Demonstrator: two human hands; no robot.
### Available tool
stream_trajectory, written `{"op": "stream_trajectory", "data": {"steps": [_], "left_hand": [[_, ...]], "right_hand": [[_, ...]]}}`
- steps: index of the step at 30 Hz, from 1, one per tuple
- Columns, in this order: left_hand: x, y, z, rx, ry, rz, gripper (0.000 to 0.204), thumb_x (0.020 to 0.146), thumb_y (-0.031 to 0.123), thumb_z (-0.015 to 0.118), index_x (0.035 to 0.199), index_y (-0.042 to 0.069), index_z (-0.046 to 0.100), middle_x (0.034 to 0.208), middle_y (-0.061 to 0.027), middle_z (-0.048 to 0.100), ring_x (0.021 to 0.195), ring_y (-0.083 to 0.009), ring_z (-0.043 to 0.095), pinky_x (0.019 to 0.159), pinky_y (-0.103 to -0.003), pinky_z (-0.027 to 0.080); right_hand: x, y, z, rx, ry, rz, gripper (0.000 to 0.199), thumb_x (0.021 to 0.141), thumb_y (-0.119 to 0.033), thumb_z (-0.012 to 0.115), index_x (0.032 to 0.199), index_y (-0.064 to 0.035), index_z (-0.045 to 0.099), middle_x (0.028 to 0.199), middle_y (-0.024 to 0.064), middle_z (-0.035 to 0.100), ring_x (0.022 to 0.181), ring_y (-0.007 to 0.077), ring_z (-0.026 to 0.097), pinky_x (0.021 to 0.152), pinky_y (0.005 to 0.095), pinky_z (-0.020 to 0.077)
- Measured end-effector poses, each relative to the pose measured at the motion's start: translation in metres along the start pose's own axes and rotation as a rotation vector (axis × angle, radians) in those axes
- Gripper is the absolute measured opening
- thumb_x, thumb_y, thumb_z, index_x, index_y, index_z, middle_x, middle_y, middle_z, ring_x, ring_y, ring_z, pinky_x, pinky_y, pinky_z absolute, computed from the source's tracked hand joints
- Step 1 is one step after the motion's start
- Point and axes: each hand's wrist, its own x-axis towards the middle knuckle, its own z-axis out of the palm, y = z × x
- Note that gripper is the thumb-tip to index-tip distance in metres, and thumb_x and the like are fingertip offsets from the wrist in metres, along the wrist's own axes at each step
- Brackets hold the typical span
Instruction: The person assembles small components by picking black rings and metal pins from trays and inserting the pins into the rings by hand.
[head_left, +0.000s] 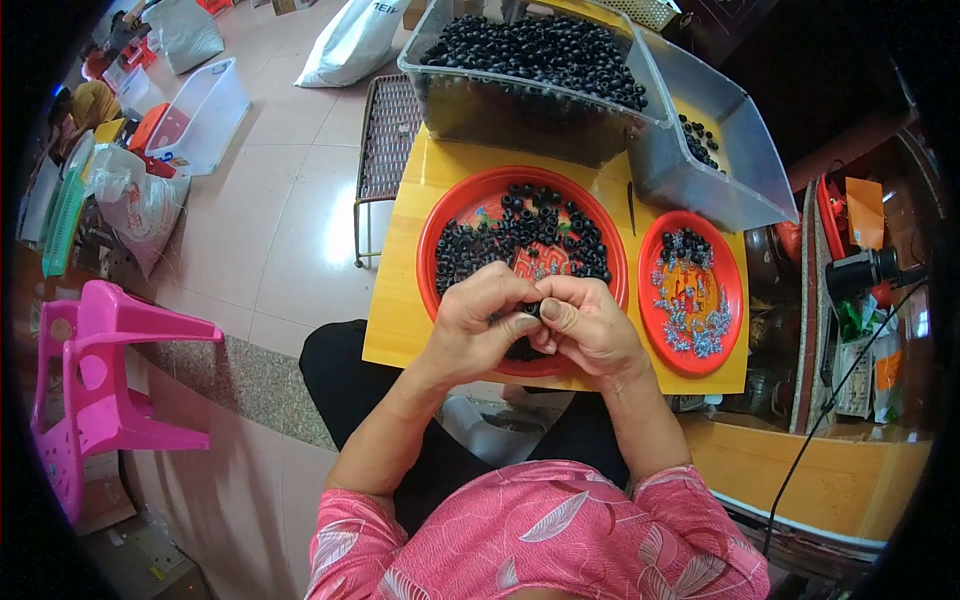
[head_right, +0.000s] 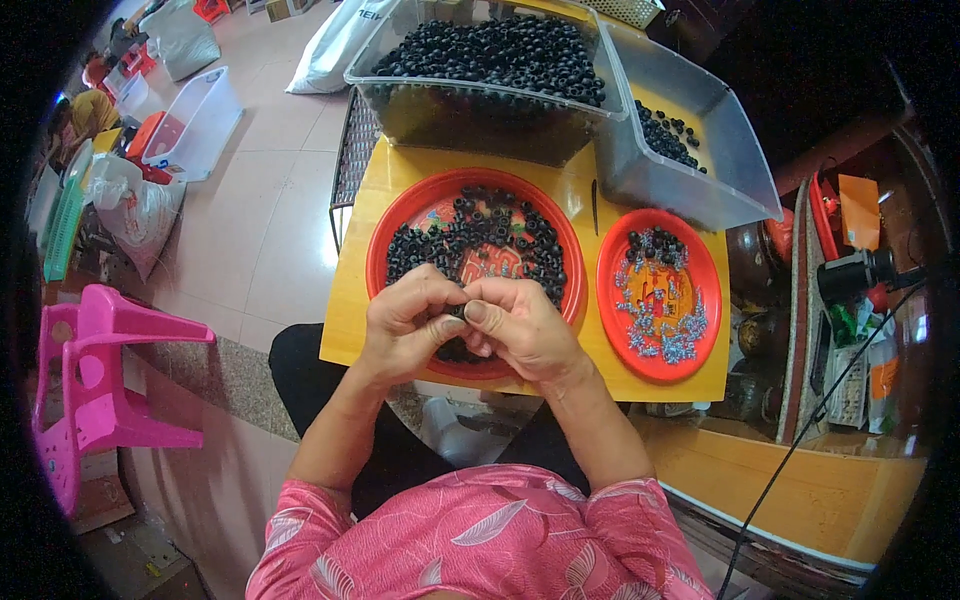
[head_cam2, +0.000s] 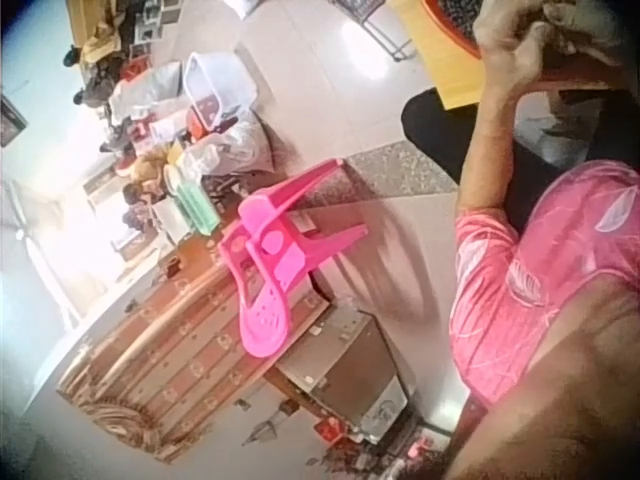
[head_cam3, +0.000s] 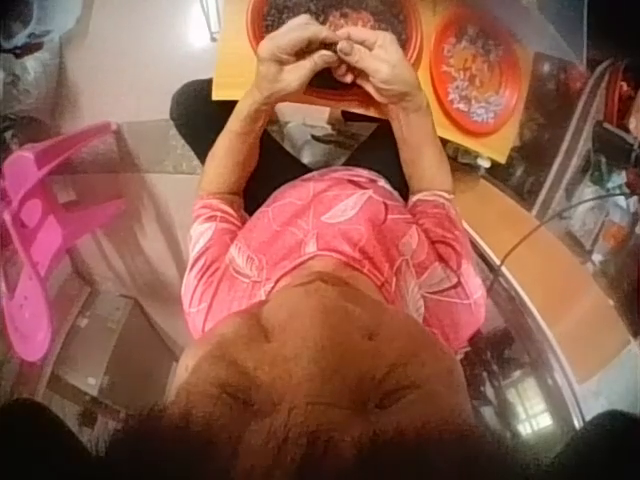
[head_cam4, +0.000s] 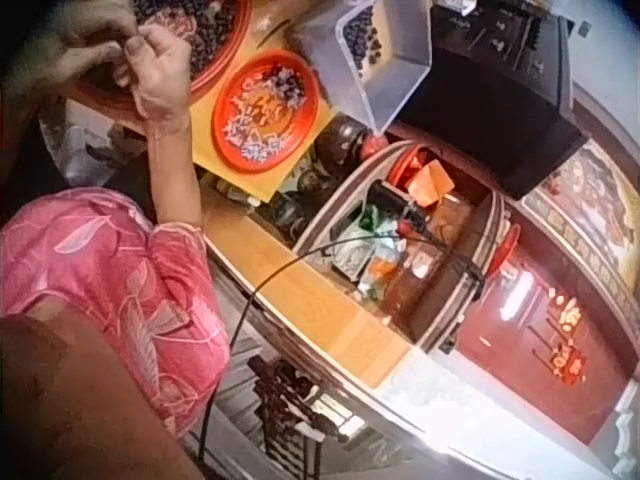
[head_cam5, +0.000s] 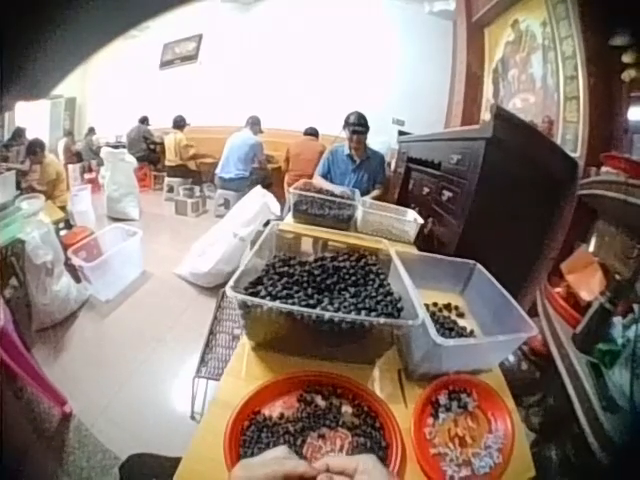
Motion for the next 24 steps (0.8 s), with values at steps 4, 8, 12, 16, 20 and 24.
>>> {"op": "stream_trajectory", "data": {"steps": [4, 8, 12, 16, 20, 24], "left_hand": [[0.011, -0.01, -0.022, 0.152, 0.134, 0.032, 0.025, 0.068, -0.003, 0.062, 0.092, 0.0, 0.059, 0.079, -0.0094, 0.056, 0.071, -0.0197, 0.054, 0.064, -0.027, 0.043], [0.021, -0.023, -0.053, 0.572, 0.243, 0.068, 0.023, 0.067, -0.003, 0.061, 0.09, 0.0, 0.06, 0.082, -0.0105, 0.056, 0.076, -0.0241, 0.053, 0.068, -0.031, 0.043], [0.035, -0.025, -0.056, 0.939, 0.048, 0.089, 0.02, 0.064, -0.003, 0.061, 0.084, 0.002, 0.061, 0.085, -0.0097, 0.057, 0.079, -0.028, 0.051, 0.071, -0.035, 0.042], [0.036, -0.024, -0.051, 1.026, -0.117, 0.006, 0.018, 0.063, 0.002, 0.062, 0.08, 0.004, 0.064, 0.084, -0.0079, 0.057, 0.081, -0.0256, 0.051, 0.073, -0.036, 0.04], [0.03, -0.03, -0.049, 1.14, -0.17, -0.029, 0.013, 0.064, 0.003, 0.06, 0.076, 0.004, 0.065, 0.079, -0.0067, 0.056, 0.08, -0.0241, 0.05, 0.071, -0.035, 0.038], [0.028, -0.031, -0.047, 1.111, -0.138, 0.011, 0.012, 0.063, 0.003, 0.06, 0.074, 0.005, 0.064, 0.077, -0.0062, 0.055, 0.078, -0.0235, 0.05, 0.07, -0.035, 0.038]], "right_hand": [[-0.005, -0.021, -0.008, -0.274, 0.196, -0.015, 0.019, 0.085, -0.016, 0.056, 0.095, 0.0002, 0.058, 0.072, 0.0011, 0.056, 0.058, 0.0049, 0.049, 0.051, 0.0176, 0.0394], [-0.011, -0.078, -0.047, -0.68, 0.481, -0.361, 0.017, 0.081, -0.011, 0.058, 0.094, -0.0012, 0.061, 0.07, -0.0004, 0.056, 0.058, 0.0051, 0.049, 0.052, 0.0186, 0.0399], [-0.005, -0.15, -0.098, -0.975, 0.81, -0.678, 0.02, 0.079, -0.01, 0.06, 0.096, 0.0016, 0.06, 0.067, -0.0018, 0.055, 0.054, 0.0043, 0.046, 0.049, 0.0183, 0.0364], [0.0, -0.185, -0.133, -1.41, 1.082, -0.543, 0.031, 0.078, -0.011, 0.062, 0.101, 0.0084, 0.055, 0.068, 0.0041, 0.059, 0.059, 0.0101, 0.053, 0.056, 0.0239, 0.0438], [-0.013, -0.15, -0.118, -1.393, 0.995, -0.674, 0.03, 0.078, -0.012, 0.061, 0.103, 0.004, 0.056, 0.079, 0.0121, 0.063, 0.069, 0.0177, 0.06, 0.065, 0.0304, 0.0468], [-0.017, -0.09, -0.071, -1.471, 0.558, -0.619, 0.017, 0.075, -0.007, 0.059, 0.09, 0.0009, 0.061, 0.086, 0.0165, 0.061, 0.08, 0.0261, 0.06, 0.07, 0.0331, 0.0465]]}}
